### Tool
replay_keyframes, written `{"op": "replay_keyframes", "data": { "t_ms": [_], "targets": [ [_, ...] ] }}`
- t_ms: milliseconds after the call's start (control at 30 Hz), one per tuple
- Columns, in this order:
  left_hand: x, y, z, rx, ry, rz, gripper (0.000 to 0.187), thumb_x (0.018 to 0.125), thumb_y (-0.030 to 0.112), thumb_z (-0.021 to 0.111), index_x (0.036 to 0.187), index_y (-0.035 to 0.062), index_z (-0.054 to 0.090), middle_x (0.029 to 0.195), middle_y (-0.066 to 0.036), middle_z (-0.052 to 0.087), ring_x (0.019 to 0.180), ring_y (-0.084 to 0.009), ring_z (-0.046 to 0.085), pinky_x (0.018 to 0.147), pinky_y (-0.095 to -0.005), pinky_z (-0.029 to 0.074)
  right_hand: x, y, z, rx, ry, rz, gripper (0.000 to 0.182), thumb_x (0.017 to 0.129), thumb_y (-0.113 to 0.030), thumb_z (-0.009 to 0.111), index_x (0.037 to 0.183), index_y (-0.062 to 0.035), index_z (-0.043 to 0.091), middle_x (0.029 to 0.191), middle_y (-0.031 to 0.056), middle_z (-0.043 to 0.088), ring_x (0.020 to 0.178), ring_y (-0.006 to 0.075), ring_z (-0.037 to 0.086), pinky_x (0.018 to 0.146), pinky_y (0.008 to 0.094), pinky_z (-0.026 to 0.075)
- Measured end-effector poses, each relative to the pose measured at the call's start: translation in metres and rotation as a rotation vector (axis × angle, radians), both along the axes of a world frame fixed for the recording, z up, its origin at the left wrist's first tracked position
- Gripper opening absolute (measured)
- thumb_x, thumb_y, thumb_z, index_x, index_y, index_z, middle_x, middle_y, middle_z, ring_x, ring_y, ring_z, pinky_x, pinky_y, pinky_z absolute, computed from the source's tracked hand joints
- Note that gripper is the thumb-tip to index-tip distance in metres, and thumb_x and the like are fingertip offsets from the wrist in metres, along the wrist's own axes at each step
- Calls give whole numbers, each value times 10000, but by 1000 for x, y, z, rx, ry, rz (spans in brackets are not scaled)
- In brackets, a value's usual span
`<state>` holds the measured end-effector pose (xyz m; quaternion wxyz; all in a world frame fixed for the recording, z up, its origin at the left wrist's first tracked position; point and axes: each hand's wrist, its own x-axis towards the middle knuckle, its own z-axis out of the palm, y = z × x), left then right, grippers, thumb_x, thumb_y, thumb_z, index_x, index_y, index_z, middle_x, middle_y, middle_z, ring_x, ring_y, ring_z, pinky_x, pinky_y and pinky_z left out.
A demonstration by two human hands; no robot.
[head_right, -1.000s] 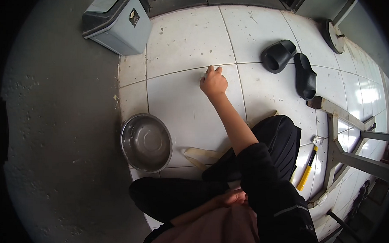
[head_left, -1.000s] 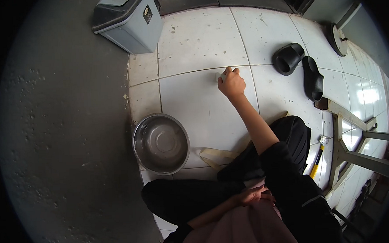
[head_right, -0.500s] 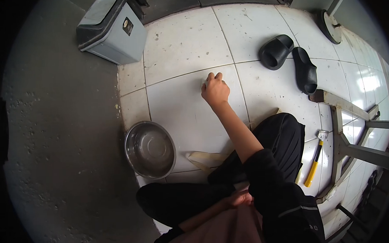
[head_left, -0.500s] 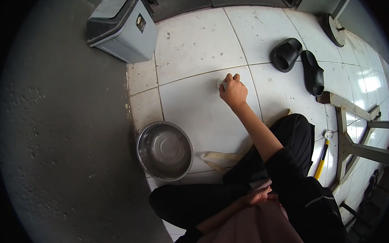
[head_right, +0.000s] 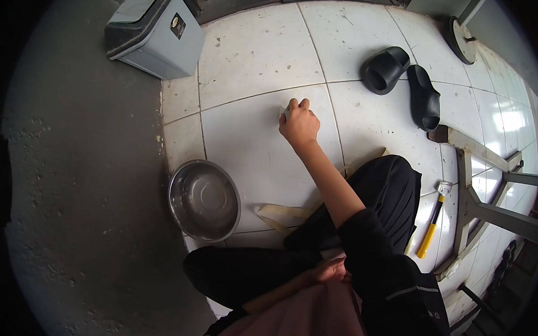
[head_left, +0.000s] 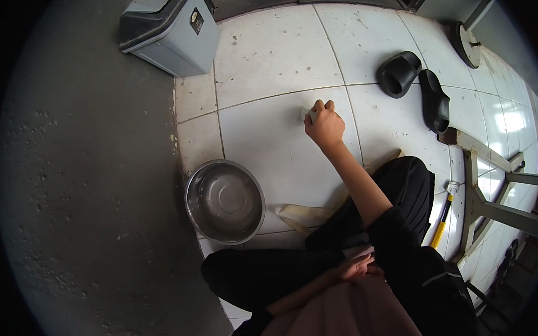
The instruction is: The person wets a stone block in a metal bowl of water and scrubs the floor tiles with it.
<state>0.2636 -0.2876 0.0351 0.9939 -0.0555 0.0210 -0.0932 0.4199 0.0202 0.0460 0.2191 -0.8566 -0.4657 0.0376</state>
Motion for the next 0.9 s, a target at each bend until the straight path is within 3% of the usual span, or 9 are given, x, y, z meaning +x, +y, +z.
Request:
{"op": "replay_keyframes", "data": {
  "t_ms": [133,267,367,433,467,567,667,800,900],
  "targets": [
    [-1,-2,-5,-137,-112,46,728,980,533,396,1505,114,115,1493,-136,326,1259,-333,461,1084,-451,352,18,39,18,-154,31,-38,286,764,-268,697,943,-65,603,993,148,573,675,306,671,564,390,549],
    [-1,-7,-14,-230,-208,36,691,990,525,367,1507,129,134,1485,-165,345,1293,-347,434,1088,-457,340,1,-22,23,-296,72,23,288,765,-266,701,962,-83,600,1004,156,567,673,309,671,575,402,553],
    [1,-7,-7,-181,16,59,661,993,510,376,1504,150,160,1417,-214,420,1291,-360,440,1081,-460,349,-30,-81,0,-10,-35,62,257,750,-234,723,908,-103,569,900,110,529,636,277,644,500,371,530],
    [-2,-8,-9,171,132,99,665,984,518,401,1497,160,174,1354,-258,465,1282,-370,449,1079,-467,354,-27,-68,-5,38,-52,72,252,752,-226,720,907,-102,564,894,109,528,635,275,642,495,369,527],
    [-4,-11,-13,158,139,88,665,984,518,401,1497,160,174,1354,-258,465,1282,-370,449,1079,-467,354,-25,-61,-7,82,-71,84,247,754,-219,717,905,-102,560,888,107,526,634,272,640,489,367,524],
    [1,-19,-26,-422,-163,11,604,983,498,421,1456,158,259,1337,-273,473,1291,-394,439,1085,-476,348,0,4,2,-6,-40,56,253,740,-213,710,885,-60,571,892,140,554,635,278,648,498,379,528],
    [0,-2,-3,-133,-53,27,597,981,494,430,1448,157,269,1313,-280,489,1287,-402,442,1081,-477,354,20,48,16,-213,43,11,276,767,-249,684,937,-50,597,959,161,573,680,306,672,563,386,549],
    [1,-1,0,-295,-127,34,592,982,459,457,1454,163,259,1342,-230,481,1255,-375,474,1055,-452,391,1,-20,20,-202,44,69,281,754,-269,720,925,-86,592,955,142,557,676,302,666,557,378,549],
    [3,-1,1,-171,1,78,559,983,424,479,1445,174,288,1374,-160,464,1215,-329,508,1018,-423,432,-25,-77,8,-129,64,68,269,751,-251,733,914,-97,584,923,116,547,650,281,655,521,363,532]
  ]
}}
